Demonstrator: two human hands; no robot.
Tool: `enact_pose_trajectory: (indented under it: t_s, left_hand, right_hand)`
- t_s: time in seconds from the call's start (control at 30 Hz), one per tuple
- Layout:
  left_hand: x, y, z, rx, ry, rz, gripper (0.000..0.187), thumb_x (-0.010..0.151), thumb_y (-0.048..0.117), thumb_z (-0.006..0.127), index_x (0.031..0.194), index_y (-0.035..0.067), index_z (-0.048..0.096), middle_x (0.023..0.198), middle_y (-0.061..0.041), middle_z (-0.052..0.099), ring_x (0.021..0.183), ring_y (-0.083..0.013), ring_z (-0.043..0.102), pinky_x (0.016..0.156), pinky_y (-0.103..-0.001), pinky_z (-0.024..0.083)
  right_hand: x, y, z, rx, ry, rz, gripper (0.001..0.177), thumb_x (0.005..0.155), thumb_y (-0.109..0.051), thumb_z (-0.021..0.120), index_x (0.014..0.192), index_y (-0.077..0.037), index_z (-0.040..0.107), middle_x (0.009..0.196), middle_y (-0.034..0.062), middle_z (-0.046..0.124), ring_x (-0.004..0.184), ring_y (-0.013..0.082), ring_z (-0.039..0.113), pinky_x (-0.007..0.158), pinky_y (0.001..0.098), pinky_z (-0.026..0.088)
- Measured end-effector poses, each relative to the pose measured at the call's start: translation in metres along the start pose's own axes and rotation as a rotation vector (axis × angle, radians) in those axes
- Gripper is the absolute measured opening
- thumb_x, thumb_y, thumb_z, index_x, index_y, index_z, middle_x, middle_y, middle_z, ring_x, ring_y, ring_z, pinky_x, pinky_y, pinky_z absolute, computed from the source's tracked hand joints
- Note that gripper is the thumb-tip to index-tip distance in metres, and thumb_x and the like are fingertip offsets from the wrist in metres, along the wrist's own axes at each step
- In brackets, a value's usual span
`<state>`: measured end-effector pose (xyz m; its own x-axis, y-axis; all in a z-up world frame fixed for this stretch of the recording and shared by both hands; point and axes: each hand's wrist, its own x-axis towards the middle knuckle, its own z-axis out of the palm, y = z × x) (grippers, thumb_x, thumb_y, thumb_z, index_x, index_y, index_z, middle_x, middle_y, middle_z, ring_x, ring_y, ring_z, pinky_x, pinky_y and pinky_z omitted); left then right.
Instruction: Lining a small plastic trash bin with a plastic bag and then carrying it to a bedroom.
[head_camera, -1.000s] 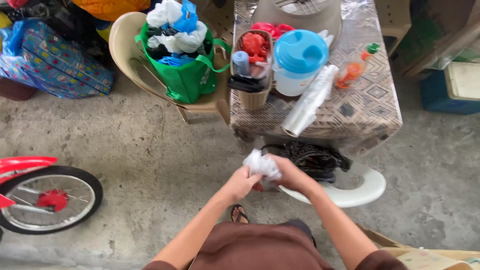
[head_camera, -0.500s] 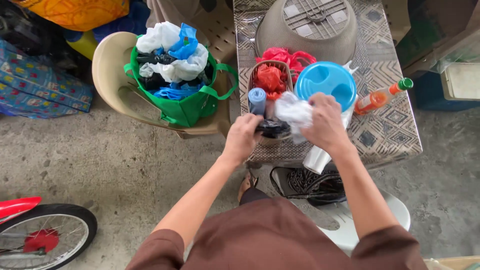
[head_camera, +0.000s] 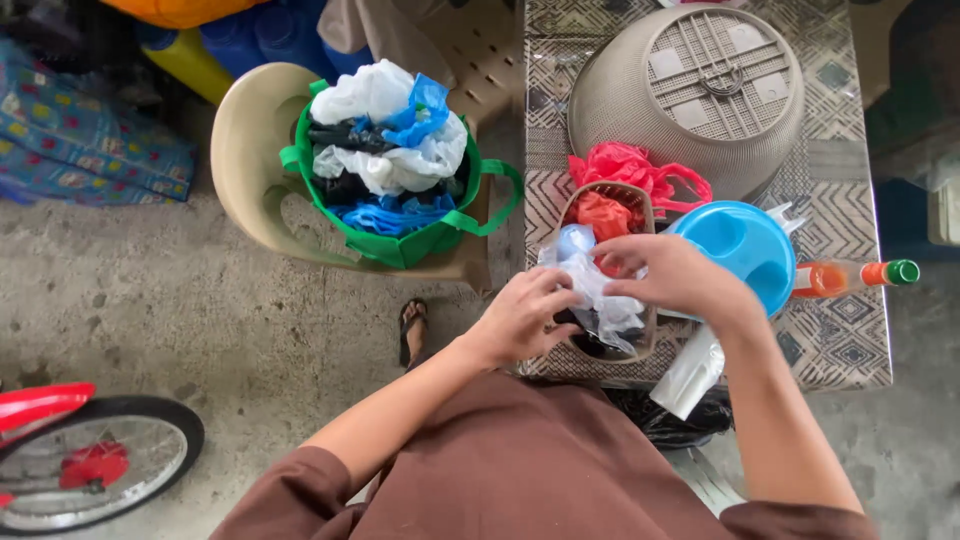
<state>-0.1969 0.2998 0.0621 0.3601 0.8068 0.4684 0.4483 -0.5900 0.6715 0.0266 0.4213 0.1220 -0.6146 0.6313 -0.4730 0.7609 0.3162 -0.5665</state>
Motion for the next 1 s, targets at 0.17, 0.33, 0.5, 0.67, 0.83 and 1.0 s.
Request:
enact_pose_trajectory:
  t_s: [0.17,0.33,0.5,0.67,0.83,1.0]
  left_hand:
    - [0.025,-0.034,-0.034,-0.038,-0.037,0.029,0.036,0.085,0.025,0.082,0.111,0.006,0.065,0.116,-0.011,0.061,0.113,-0.0325,0.059,0.098,-0.044,0.048]
    - [0.047,-0.088,-0.044,-0.174,-0.144,0.103,0.026,0.089,0.022,0.079,0.108,0.008,0.068,0.117,-0.01,0.064,0.113,-0.0307,0.061,0.098,-0.042,0.049]
    - [0.076,-0.114,-0.044,-0.155,-0.275,0.214,0.042,0.087,0.026,0.08,0.119,0.005,0.064,0.125,-0.013,0.061,0.119,-0.0337,0.058,0.097,-0.045,0.047]
    - [0.094,-0.109,-0.054,-0.296,-0.25,0.177,0.053,0.086,0.021,0.083,0.13,0.005,0.059,0.136,-0.015,0.057,0.128,-0.0348,0.055,0.108,-0.045,0.045]
    - [0.112,-0.056,-0.042,-1.233,-0.273,-0.052,0.085,0.078,0.01,0.08,0.148,0.011,0.032,0.147,-0.005,0.048,0.136,-0.0182,0.048,0.113,-0.034,0.041]
    - [0.108,-0.05,0.01,-1.113,-0.456,-0.569,0.027,0.094,0.005,0.061,0.118,-0.001,0.073,0.097,-0.006,0.075,0.084,-0.0125,0.066,0.074,-0.033,0.056]
  right_hand:
    - [0.034,0.034,0.053,-0.19,-0.047,0.075,0.037,0.08,-0.018,0.074,0.116,-0.017,0.078,0.107,0.0108,0.078,0.098,0.028,0.074,0.089,0.0404,0.057]
    - [0.038,-0.024,-0.018,-0.059,0.016,0.425,0.026,0.083,-0.026,0.074,0.108,-0.02,0.08,0.104,0.0052,0.079,0.098,0.0255,0.077,0.087,0.0392,0.059]
    - [0.086,0.011,0.018,-0.437,0.279,0.44,0.027,0.083,-0.02,0.07,0.11,-0.019,0.074,0.104,0.0116,0.074,0.104,0.0326,0.069,0.085,0.0494,0.056]
    - [-0.001,-0.039,0.0,0.048,1.079,0.467,0.018,0.101,-0.013,0.066,0.116,-0.007,0.073,0.102,0.0116,0.073,0.093,0.0255,0.069,0.082,0.0392,0.055]
    - [-0.052,-0.081,0.067,0.491,1.353,0.322,0.02,0.106,-0.009,0.06,0.119,0.001,0.07,0.101,0.001,0.072,0.091,0.0111,0.064,0.083,0.0286,0.053]
    - [-0.124,-0.078,0.156,0.997,1.811,0.507,0.022,0.107,-0.015,0.057,0.112,-0.002,0.074,0.082,0.0001,0.066,0.062,0.0076,0.05,0.057,0.0255,0.04]
